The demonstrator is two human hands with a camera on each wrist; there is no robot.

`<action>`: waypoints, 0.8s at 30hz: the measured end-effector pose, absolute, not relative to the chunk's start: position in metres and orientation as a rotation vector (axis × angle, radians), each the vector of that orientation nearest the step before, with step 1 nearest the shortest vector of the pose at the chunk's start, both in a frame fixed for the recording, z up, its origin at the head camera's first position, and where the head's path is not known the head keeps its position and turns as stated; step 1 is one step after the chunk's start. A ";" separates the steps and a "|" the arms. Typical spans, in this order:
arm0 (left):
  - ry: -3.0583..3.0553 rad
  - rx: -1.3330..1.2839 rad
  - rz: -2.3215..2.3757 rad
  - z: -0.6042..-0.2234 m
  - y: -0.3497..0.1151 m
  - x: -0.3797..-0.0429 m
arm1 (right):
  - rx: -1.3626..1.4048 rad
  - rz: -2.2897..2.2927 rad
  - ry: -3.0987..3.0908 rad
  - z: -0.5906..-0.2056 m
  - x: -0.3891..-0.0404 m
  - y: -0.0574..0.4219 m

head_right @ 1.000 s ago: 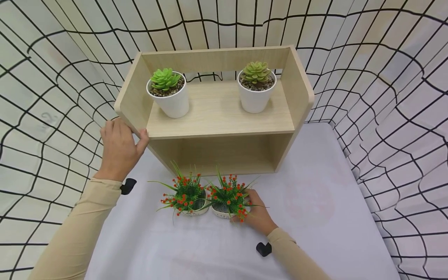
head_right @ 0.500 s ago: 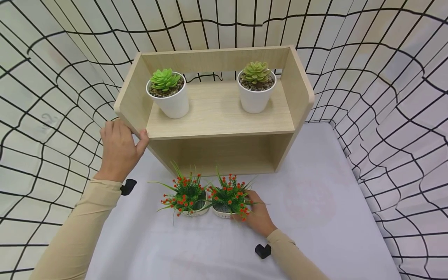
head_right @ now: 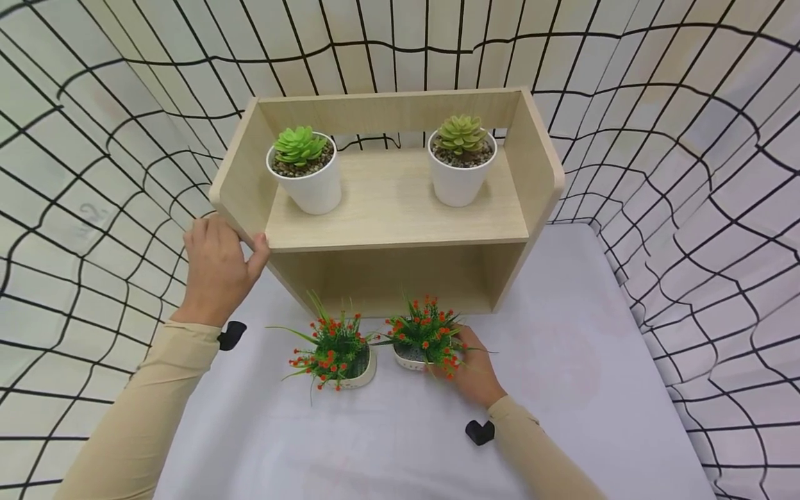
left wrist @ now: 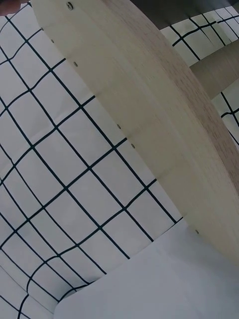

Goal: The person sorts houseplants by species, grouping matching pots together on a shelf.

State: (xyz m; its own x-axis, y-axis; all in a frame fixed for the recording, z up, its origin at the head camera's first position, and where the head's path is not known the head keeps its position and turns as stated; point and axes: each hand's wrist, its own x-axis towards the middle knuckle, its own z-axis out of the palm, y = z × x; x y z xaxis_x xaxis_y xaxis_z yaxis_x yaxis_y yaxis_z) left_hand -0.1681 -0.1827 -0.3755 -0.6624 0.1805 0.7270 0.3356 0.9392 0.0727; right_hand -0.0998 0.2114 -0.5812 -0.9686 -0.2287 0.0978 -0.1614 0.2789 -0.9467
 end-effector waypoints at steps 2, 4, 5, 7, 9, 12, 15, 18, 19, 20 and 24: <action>-2.306 -0.364 -0.258 -0.375 -0.183 -0.168 | -0.355 -1.851 2.446 -0.580 -0.108 0.214; -2.303 -0.366 -0.260 -0.376 -0.183 -0.168 | -0.354 -1.882 2.444 -0.578 -0.115 0.217; -2.301 -0.368 -0.262 -0.375 -0.184 -0.168 | -0.350 -1.886 2.461 -0.577 -0.119 0.219; -2.299 -0.370 -0.256 -0.375 -0.184 -0.168 | -0.333 -1.908 2.454 -0.575 -0.127 0.222; -2.298 -0.370 -0.249 -0.375 -0.184 -0.168 | -0.333 -1.925 2.448 -0.573 -0.135 0.224; -2.302 -0.370 -0.234 -0.376 -0.184 -0.168 | -0.356 -1.942 2.437 -0.571 -0.149 0.228; -2.313 -0.373 -0.214 -0.375 -0.185 -0.168 | -0.388 -1.914 2.484 -0.567 -0.163 0.231; -2.332 -0.375 -0.197 -0.375 -0.185 -0.167 | -0.403 -1.752 2.646 -0.564 -0.177 0.233; -2.339 -0.374 -0.193 -0.374 -0.186 -0.167 | -0.413 -1.679 2.704 -0.563 -0.181 0.233; -2.345 -0.373 -0.191 -0.374 -0.186 -0.167 | -0.420 -1.628 2.745 -0.563 -0.184 0.233; -2.350 -0.369 -0.202 -0.373 -0.185 -0.166 | -0.436 -1.339 2.920 -0.562 -0.195 0.234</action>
